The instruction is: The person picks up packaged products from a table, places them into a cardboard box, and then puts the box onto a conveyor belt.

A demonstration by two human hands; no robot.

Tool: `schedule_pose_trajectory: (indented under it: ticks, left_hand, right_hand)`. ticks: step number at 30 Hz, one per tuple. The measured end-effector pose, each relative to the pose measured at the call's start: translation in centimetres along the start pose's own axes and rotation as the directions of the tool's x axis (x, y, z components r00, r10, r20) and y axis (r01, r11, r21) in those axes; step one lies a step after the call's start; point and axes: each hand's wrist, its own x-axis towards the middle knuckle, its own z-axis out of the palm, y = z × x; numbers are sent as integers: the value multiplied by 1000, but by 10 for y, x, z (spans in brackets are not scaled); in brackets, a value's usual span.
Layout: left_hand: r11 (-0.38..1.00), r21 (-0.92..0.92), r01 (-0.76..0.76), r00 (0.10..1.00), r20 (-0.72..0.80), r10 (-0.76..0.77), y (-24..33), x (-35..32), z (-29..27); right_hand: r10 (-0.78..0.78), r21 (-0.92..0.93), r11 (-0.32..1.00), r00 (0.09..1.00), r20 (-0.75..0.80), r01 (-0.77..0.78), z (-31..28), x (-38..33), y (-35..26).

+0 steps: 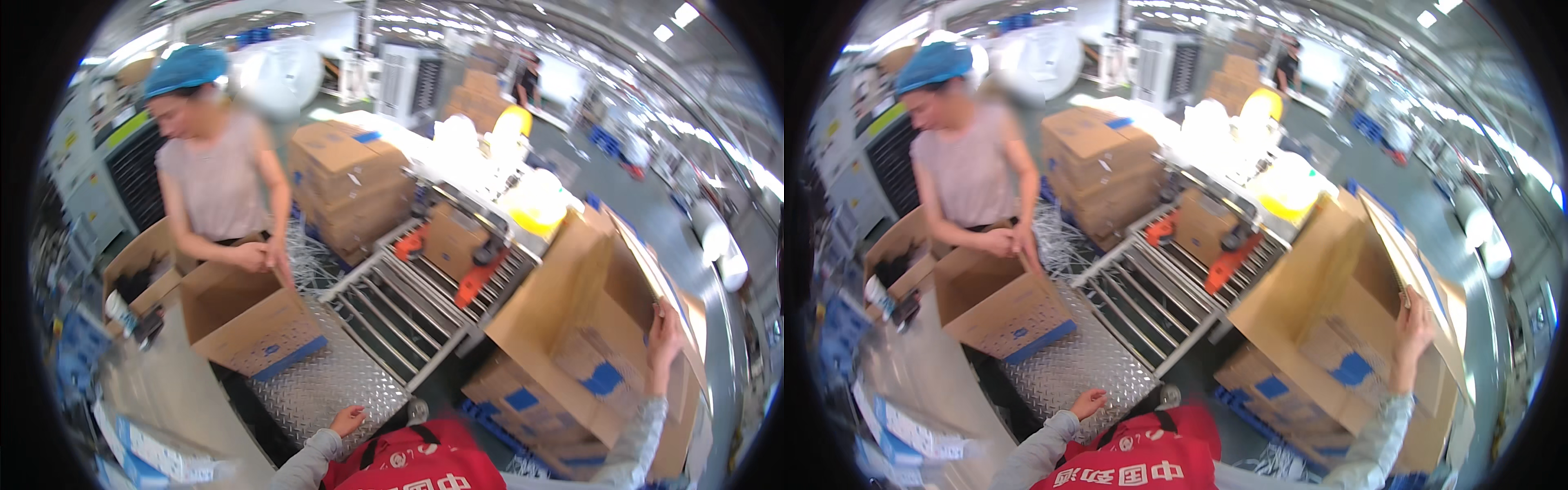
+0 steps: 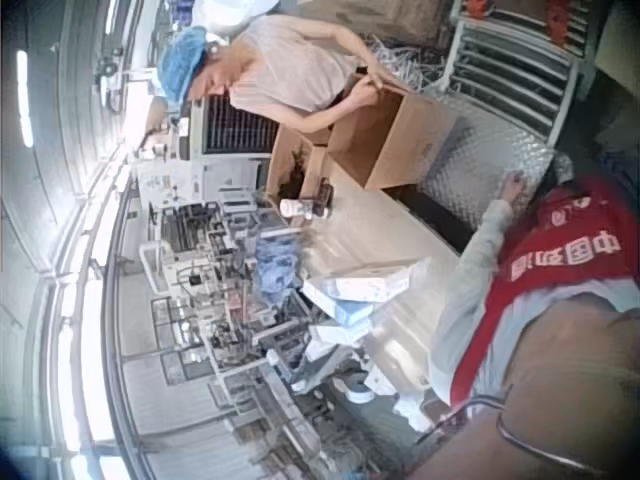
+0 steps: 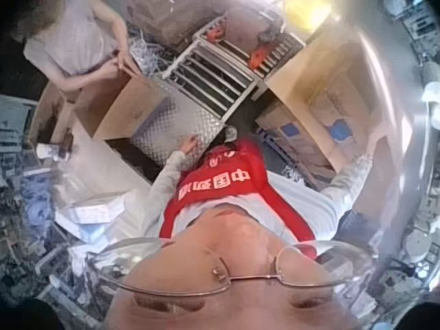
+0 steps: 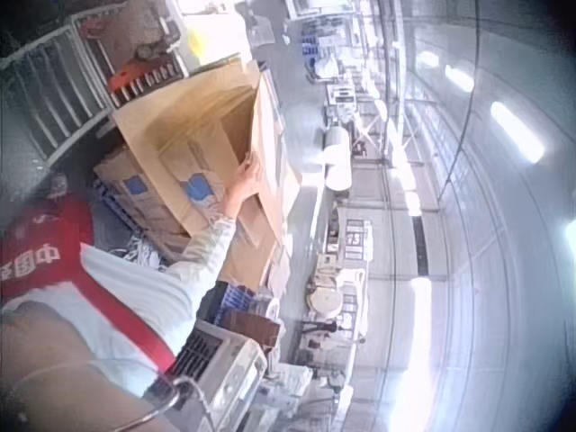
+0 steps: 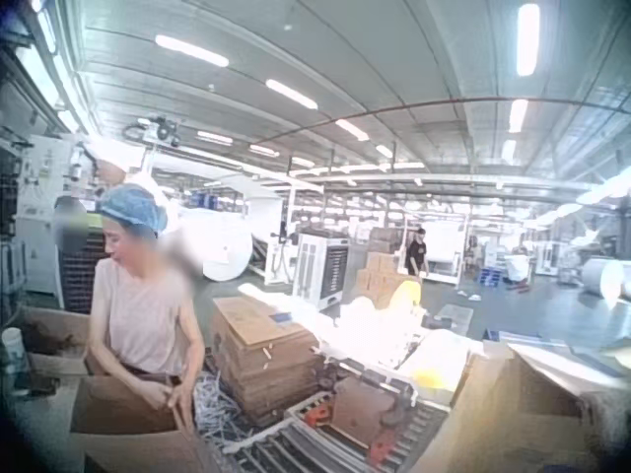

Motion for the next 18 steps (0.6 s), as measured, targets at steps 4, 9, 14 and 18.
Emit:
schedule_pose_trajectory:
  ticks: [4, 9, 14, 18]
  left_hand:
    - [998, -47, -29, 956, -292, 14, 13, -34, -54]
    - [718, -694, -56, 968, -213, -131, 143, -83, -5]
    - [444, -625, -642, 662, -744, -91, 197, -171, -41]
    - [741, 88, -665, -95, -995, 33, 235, -190, -48]
  right_hand:
    - [-428, 58, 873, 819, -383, 483, -113, 70, -182]
    - [-423, 307, 525, 556, -715, 794, -159, 75, -231]
    - [59, 877, -66, 879, -472, 476, -29, 56, -257]
    - [370, 826, -563, 901, 226, 23, 119, -19, -307]
